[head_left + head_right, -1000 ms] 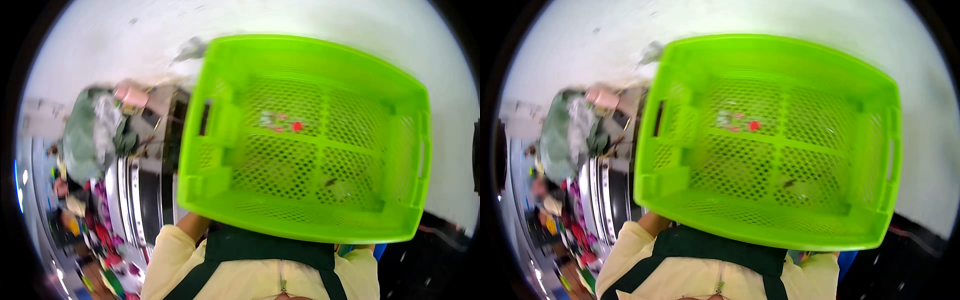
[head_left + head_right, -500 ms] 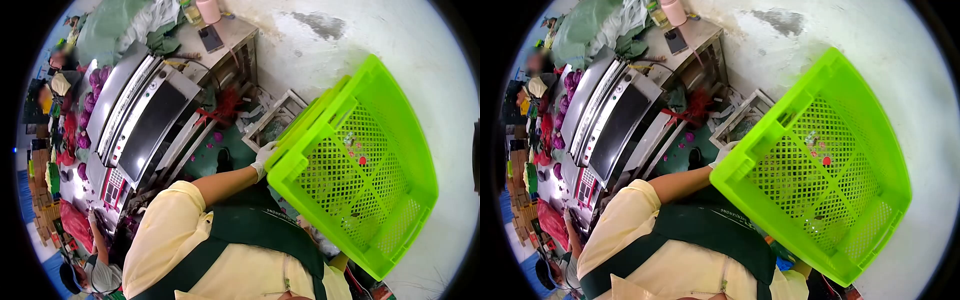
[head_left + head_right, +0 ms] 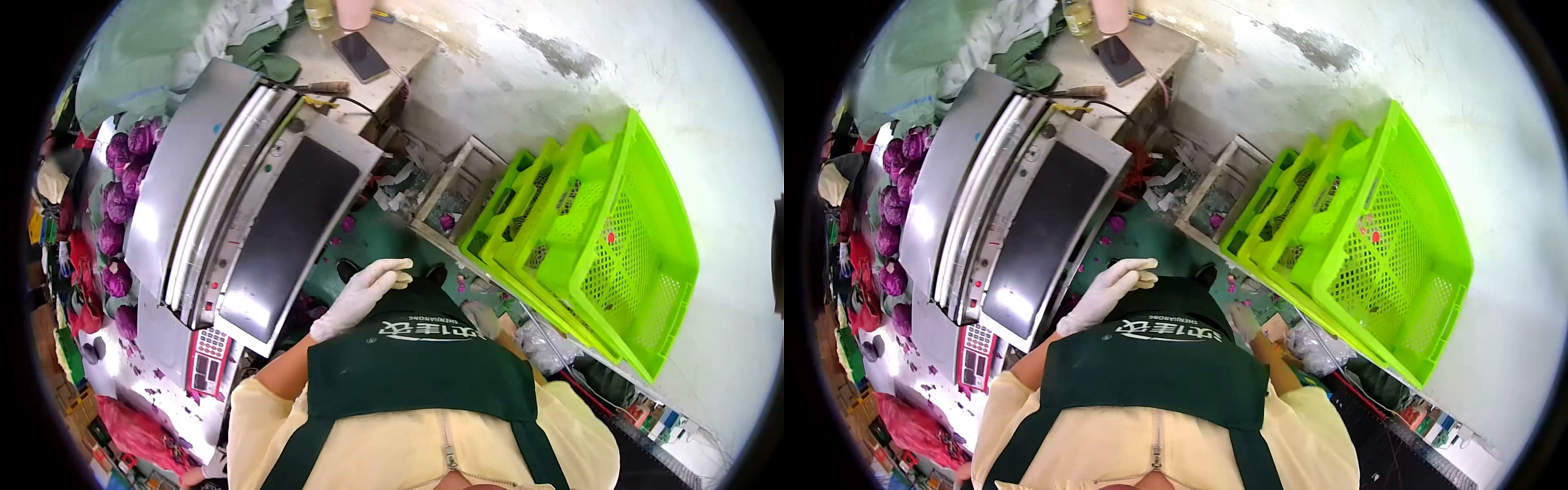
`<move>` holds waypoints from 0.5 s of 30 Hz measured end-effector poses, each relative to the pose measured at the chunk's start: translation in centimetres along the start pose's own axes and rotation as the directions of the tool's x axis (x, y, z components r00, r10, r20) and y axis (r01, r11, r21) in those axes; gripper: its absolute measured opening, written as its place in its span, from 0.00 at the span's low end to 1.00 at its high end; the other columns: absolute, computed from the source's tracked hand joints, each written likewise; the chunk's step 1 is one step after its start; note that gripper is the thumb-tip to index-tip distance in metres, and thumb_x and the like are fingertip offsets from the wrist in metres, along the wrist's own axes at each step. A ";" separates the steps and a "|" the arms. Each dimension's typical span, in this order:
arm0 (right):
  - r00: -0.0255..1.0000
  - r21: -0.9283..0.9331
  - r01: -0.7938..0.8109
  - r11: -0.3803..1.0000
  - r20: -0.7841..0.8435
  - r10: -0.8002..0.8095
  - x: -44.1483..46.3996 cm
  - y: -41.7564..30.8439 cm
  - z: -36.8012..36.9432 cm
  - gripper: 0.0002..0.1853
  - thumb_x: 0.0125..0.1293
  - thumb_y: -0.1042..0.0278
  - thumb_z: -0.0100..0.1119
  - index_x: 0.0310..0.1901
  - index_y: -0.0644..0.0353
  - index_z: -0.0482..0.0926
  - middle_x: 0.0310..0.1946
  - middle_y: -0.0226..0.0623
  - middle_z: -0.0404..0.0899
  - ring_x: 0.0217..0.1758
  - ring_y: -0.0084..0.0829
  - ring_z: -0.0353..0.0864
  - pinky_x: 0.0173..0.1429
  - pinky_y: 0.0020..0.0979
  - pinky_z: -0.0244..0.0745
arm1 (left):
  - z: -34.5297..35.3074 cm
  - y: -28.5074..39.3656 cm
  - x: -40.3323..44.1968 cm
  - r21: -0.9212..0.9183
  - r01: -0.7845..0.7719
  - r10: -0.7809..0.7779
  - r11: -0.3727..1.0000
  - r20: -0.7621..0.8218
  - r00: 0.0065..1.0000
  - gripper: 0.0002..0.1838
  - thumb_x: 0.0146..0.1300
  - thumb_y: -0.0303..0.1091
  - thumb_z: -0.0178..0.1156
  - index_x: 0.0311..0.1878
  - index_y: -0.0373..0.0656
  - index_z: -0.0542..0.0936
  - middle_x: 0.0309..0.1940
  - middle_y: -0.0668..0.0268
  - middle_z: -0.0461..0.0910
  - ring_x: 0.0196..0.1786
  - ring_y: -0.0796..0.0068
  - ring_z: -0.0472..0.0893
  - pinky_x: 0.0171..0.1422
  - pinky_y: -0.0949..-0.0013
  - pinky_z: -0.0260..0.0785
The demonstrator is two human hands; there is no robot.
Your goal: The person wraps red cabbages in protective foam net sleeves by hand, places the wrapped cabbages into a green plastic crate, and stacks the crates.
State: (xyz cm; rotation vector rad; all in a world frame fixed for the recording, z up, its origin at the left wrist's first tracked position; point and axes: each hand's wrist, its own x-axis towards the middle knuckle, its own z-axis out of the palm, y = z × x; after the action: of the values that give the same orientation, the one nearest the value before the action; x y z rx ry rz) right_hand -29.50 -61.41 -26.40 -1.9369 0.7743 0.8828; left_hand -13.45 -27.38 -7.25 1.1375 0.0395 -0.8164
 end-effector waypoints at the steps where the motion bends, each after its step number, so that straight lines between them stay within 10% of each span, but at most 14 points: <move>1: 0.994 -0.012 0.113 0.994 0.001 -0.113 0.5 -4.6 0.8 0.13 0.69 0.63 0.50 0.41 0.62 0.82 0.31 0.38 0.84 0.32 0.27 0.82 0.40 0.26 0.76 | -0.9 2.2 -1.8 0.048 -0.038 0.038 0.998 -0.008 0.999 0.18 0.74 0.31 0.45 0.63 0.36 0.70 0.57 0.63 0.74 0.58 0.73 0.75 0.66 0.70 0.63; 4: 0.887 0.064 0.459 0.886 -0.094 -0.453 -2.1 -21.9 1.2 0.11 0.68 0.70 0.49 0.42 0.63 0.82 0.33 0.36 0.84 0.31 0.25 0.81 0.40 0.25 0.76 | -4.1 7.0 -6.7 0.089 -0.184 0.185 0.979 -0.011 0.983 0.19 0.72 0.27 0.47 0.65 0.38 0.69 0.60 0.64 0.73 0.60 0.75 0.74 0.68 0.70 0.61; 6: 0.626 0.055 0.776 0.628 -0.187 -0.757 -2.6 -29.8 0.6 0.10 0.68 0.72 0.50 0.42 0.63 0.82 0.33 0.35 0.84 0.32 0.24 0.81 0.42 0.26 0.76 | -5.8 8.8 -9.3 0.097 -0.265 0.272 0.959 -0.063 0.960 0.20 0.71 0.27 0.50 0.65 0.38 0.69 0.62 0.64 0.72 0.61 0.73 0.74 0.69 0.68 0.61; 15: 0.226 -0.035 0.974 0.224 0.053 -0.973 -6.4 -62.1 -1.2 0.11 0.68 0.72 0.49 0.45 0.64 0.81 0.36 0.34 0.81 0.38 0.21 0.78 0.47 0.23 0.72 | -9.2 10.0 -14.0 0.124 -0.417 0.428 0.900 -0.423 0.798 0.26 0.69 0.41 0.54 0.65 0.37 0.68 0.57 0.59 0.76 0.60 0.69 0.75 0.69 0.65 0.60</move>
State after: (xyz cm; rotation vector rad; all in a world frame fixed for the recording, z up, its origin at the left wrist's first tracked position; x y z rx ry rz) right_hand 15.57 -33.48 6.48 -1.9265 -0.6071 0.0693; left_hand -14.18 -10.37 2.36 1.2759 0.1474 -0.1451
